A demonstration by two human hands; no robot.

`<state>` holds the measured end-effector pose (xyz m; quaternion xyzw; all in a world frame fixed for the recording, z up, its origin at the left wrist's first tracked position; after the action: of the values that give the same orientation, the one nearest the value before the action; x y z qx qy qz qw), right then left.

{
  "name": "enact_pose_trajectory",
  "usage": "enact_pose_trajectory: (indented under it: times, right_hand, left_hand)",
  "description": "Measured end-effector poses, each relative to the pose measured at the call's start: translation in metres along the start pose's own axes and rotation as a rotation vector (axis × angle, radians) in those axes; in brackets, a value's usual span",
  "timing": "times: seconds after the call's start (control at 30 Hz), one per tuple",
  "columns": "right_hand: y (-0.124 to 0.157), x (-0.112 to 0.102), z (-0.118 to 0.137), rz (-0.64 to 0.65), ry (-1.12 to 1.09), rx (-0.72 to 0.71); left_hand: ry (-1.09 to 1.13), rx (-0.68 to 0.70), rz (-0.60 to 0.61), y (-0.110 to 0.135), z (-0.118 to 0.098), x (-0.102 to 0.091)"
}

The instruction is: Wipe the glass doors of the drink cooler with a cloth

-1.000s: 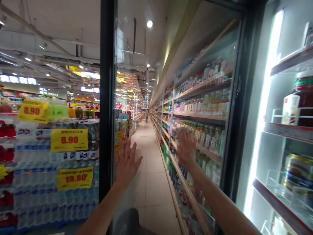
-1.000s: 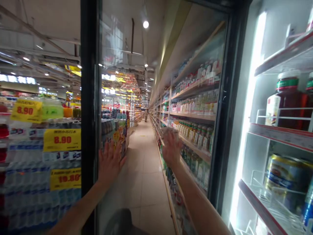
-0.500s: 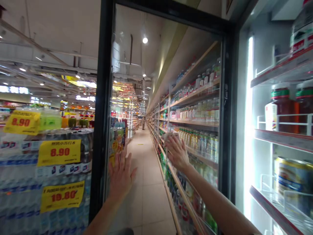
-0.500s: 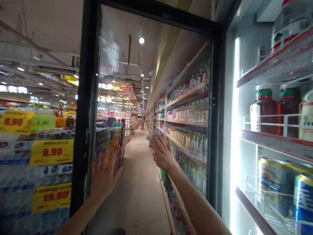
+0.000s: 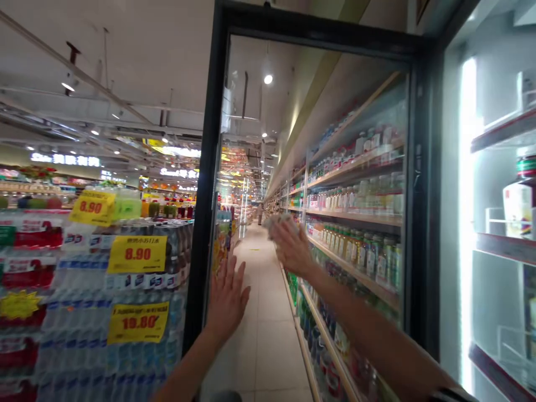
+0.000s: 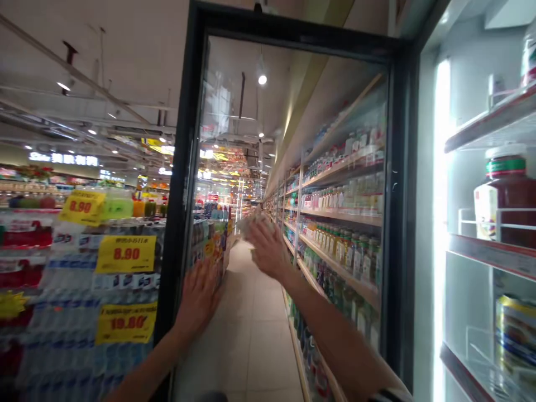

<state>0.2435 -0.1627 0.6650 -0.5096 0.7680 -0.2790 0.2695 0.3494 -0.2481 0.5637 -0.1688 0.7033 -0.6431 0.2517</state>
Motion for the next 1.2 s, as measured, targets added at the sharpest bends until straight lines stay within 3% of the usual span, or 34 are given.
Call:
enact_pose_trajectory:
  times: [0.07,0.13,0.2,0.3,0.33,0.4,0.47,0.53,0.6,0.67,0.8,0.83,0.9,1.0,1.07,1.13,1.2]
  right_hand:
    - [-0.014,-0.006,-0.040,-0.034,0.025,0.242]
    - [-0.021,-0.005,-0.043,-0.021,0.005,0.316]
    - [-0.021,0.004,0.005,0.027,-0.060,0.133]
    - [0.002,0.022,0.117,0.110,-0.203,-0.325]
    - [0.010,0.027,0.144,0.139,-0.247,-0.444]
    - [0.008,0.032,0.162,0.174,-0.287,-0.566]
    - [-0.025,0.032,0.130,0.171,-0.251,-0.463]
    - [-0.067,0.027,0.070,0.145,-0.191,-0.207]
    - [-0.090,0.020,0.025,0.106,-0.153,0.025]
    - [-0.090,0.017,0.026,0.080,-0.156,0.052]
    - [-0.049,0.019,0.114,0.082,-0.250,-0.445]
    - [-0.042,0.020,0.121,0.087,-0.257,-0.519]
    - [-0.047,0.017,0.093,0.087,-0.212,-0.452]
    - [-0.072,0.000,-0.013,0.037,-0.066,-0.005]
    - [-0.069,-0.014,-0.062,-0.001,0.002,0.242]
    - [-0.059,-0.017,-0.059,-0.012,0.017,0.239]
    - [-0.052,-0.010,-0.015,0.020,-0.021,-0.015]
  left_hand:
    - [0.037,0.021,-0.009,-0.011,0.006,-0.013]
    - [0.067,0.016,-0.059,-0.024,0.014,-0.027]
    - [0.093,0.005,-0.120,-0.034,0.021,-0.039]
    - [0.127,-0.008,-0.139,-0.041,0.027,-0.043]
    - [0.139,-0.018,-0.134,-0.041,0.028,-0.043]
    - [0.169,-0.042,-0.129,-0.039,0.030,-0.044]
    - [0.205,-0.063,-0.135,-0.038,0.031,-0.048]
    - [0.241,-0.078,-0.136,-0.038,0.031,-0.051]
    - [0.271,-0.105,-0.131,-0.041,0.032,-0.054]
    - [0.284,-0.121,-0.137,-0.047,0.033,-0.058]
    - [0.282,-0.083,-0.154,-0.068,0.030,-0.064]
    - [0.279,-0.061,-0.156,-0.075,0.028,-0.065]
    - [0.272,-0.016,-0.156,-0.091,0.023,-0.065]
    - [0.267,-0.013,-0.142,-0.115,0.019,-0.059]
    - [0.258,-0.047,-0.129,-0.127,0.017,-0.051]
    - [0.235,-0.072,-0.144,-0.133,0.014,-0.044]
    - [0.204,-0.074,-0.184,-0.134,0.009,-0.041]
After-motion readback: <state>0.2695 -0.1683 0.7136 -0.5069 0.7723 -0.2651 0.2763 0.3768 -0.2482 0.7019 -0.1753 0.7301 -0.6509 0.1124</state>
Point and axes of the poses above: each hand's wrist, its own y-axis away from the middle knuckle, its own x-axis out of the palm, z = x × y, the point moved 10 cm from there along -y, towards the middle knuckle, and after that the axes turned 12 degrees about -x, right-handed, at the moved point
